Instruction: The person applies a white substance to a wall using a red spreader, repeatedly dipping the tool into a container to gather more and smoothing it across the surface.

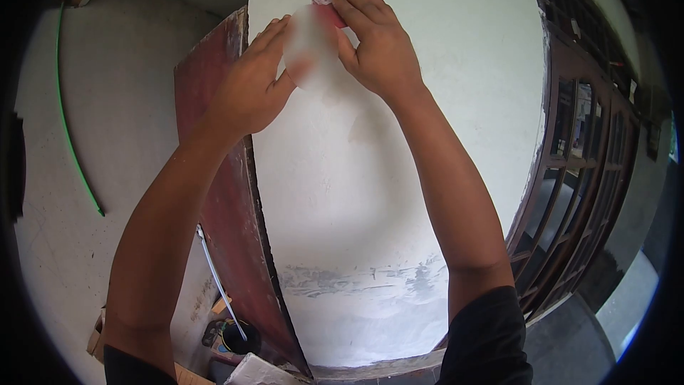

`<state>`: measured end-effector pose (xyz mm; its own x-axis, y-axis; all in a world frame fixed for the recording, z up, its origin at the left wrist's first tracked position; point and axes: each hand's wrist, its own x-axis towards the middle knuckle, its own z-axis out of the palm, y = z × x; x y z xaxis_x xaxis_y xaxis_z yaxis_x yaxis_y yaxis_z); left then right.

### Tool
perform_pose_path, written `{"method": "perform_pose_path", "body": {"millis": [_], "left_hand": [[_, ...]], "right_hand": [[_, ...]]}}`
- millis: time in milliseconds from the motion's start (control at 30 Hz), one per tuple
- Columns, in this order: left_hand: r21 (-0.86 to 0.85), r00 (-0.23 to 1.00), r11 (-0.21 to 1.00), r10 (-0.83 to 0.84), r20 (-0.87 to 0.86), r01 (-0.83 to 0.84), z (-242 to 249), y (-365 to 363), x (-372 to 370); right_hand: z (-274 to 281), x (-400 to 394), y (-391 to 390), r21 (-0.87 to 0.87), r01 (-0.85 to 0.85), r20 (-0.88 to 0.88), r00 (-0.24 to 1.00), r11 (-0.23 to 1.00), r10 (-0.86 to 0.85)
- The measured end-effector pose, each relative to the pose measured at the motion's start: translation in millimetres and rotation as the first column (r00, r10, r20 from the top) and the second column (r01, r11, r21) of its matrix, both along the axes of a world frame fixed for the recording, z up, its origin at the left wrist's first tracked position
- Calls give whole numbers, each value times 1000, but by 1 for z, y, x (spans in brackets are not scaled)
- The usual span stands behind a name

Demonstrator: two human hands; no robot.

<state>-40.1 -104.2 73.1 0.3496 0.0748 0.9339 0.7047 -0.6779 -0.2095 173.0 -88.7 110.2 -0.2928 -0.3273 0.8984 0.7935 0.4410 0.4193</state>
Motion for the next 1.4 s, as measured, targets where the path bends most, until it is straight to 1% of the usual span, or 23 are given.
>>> {"method": "perform_pose_path", "body": {"millis": [233, 300, 367, 533, 633, 667, 700, 733, 767, 800, 833, 867, 900, 933, 1000, 1033, 1067, 1100, 1133, 1200, 1267, 1333, 1400], "left_hand": [[6, 998, 998, 68, -16, -68, -5, 21, 5], [27, 996, 997, 74, -48, -73, -9, 27, 3], [32, 995, 996, 83, -48, -82, -12, 29, 0], [0, 995, 996, 92, -31, -92, -24, 29, -11], [-1, 1000, 1000, 27, -5, -27, -42, 26, -14], [-40, 999, 998, -41, 30, 43, -53, 24, -15], [-82, 992, 991, -104, 70, 109, -68, 21, -17], [-94, 993, 991, -88, 74, 95, -86, 15, -19], [-137, 977, 974, -164, 134, 183, -109, 4, -22], [-184, 953, 947, -223, 206, 261, -137, -6, -27], [-232, 959, 946, -174, 222, 225, -170, -10, -33], [-201, 939, 945, -198, 281, 259, -208, -13, -38], [-177, 914, 941, -215, 344, 288, -246, -19, -46], [-258, 914, 931, -149, 376, 258, -281, -29, -59], [-474, 845, 817, -30, 533, 328, -354, -62, -85], [-551, 815, 768, 67, 576, 327, -388, -79, -95], [-577, 804, 753, 110, 585, 316, -419, -91, -103], [-624, 772, 706, 175, 611, 334, -451, -106, -112], [-671, 737, 650, 245, 629, 356, -479, -122, -123], [-735, 671, 572, 385, 633, 364, -527, -164, -145], [-785, 570, 465, 541, 618, 409, -566, -194, -166], [-796, 471, 387, 653, 593, 465, -611, -227, -189], [-786, 366, 321, 749, 552, 528, -658, -266, -208]], "right_hand": [[87, 10, 61, 179, 163, 2, 986, 970, -166], [94, 11, 73, 222, 182, 10, 982, 958, -188], [87, 16, 82, 179, 219, 12, 974, 959, -225], [17, 30, 77, 173, 203, 20, 977, 964, -210], [-41, 28, 62, 129, 42, -7, 999, 991, -42], [-67, 23, 56, 89, -23, -4, 1000, 996, 23], [-96, 18, 50, 54, -104, -8, 995, 993, 104], [-130, 12, 45, 13, -190, -18, 981, 982, 191], [-165, 5, 39, -47, -316, -45, 948, 947, 314], [-204, -5, 35, -117, -445, -85, 895, 888, 438], [-248, -17, 31, -181, -549, -143, 836, 816, 530], [-293, -30, 24, -251, -644, -216, 765, 722, 607], [-334, -45, 14, -329, -731, -316, 682, 598, 659], [-372, -62, 2, -391, -798, -428, 598, 458, 677], [-446, -93, -23, -496, -853, -688, 501, 163, 525], [-472, -109, -44, -397, -915, -861, 344, -72, 375], [-493, -123, -56, -235, -936, -963, 189, -260, 190], [-518, -128, -66, -106, -897, -993, 117, -430, -1], [-535, -138, -74, -96, -884, -990, 131, -458, -45], [-569, -156, -100, -1, -858, -870, 254, -514, -422], [-612, -164, -121, 6, -829, -806, 327, -560, -493], [-650, -168, -139, -65, -798, -707, 461, -600, -536], [-689, -172, -159, -129, -787, -642, 530, -603, -555]]}}
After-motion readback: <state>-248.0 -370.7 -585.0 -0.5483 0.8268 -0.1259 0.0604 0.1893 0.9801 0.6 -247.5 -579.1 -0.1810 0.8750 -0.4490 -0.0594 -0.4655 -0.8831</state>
